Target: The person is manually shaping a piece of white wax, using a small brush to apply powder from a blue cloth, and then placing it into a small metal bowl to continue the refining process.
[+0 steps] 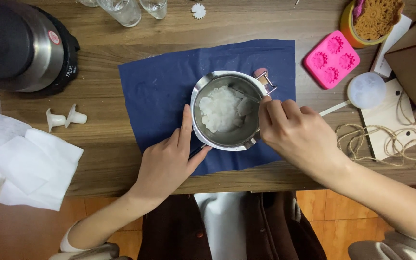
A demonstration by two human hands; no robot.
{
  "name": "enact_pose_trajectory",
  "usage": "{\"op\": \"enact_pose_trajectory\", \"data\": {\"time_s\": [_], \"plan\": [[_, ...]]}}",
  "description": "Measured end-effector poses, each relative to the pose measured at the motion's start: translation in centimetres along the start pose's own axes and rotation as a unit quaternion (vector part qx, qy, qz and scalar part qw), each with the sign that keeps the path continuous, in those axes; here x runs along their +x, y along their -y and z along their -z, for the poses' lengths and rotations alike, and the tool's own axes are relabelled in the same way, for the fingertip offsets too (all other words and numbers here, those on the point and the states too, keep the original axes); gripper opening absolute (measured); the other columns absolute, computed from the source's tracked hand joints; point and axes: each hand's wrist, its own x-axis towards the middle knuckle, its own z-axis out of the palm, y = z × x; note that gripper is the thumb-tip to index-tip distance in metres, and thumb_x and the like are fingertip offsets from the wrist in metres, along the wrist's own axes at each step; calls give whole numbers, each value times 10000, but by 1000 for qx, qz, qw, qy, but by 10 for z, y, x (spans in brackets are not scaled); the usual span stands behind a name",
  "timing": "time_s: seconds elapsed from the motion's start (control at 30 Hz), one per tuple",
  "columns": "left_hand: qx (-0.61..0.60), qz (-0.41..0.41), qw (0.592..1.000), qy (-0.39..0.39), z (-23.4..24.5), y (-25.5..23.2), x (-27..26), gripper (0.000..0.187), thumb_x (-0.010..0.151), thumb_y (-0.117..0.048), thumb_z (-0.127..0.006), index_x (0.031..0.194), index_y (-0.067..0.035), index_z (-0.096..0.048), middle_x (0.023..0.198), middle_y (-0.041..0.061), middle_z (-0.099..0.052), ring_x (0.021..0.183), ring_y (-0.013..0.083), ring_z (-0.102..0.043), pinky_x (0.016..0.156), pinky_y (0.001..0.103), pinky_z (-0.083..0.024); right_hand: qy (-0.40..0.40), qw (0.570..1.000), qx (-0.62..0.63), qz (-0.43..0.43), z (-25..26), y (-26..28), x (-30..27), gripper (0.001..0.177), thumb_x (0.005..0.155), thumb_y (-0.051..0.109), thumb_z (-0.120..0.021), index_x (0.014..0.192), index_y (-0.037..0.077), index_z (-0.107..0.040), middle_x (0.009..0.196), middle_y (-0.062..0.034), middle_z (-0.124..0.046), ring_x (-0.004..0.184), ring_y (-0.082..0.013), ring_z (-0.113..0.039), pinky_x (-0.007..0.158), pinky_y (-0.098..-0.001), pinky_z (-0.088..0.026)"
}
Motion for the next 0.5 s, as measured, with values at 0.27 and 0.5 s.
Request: {"op": "enact_pose_trajectory", "data": {"time_s": [0.27, 0.5], "plan": [[53, -16, 998, -5, -6, 2, -2, 807, 895, -572, -600, 1387, 27, -374, 569, -74, -438, 400, 31, -424, 345, 194, -424, 17, 999, 20, 19, -7, -4, 3, 253, 691, -40, -530, 671, 204, -468, 622, 56, -376, 514, -80, -376, 414, -213, -251], [66, -39, 997, -22, -4, 5, 0, 790, 891, -556, -625, 1360, 42, -408, 568, -71, -447, 413, 29, -431, 359, 189, -428, 53, 996, 51, 48, -14, -17, 8, 229, 700, -34, -623, 684, 172, -523, 604, 53, -456, 482, -53, -432, 333, -206, -341]]}}
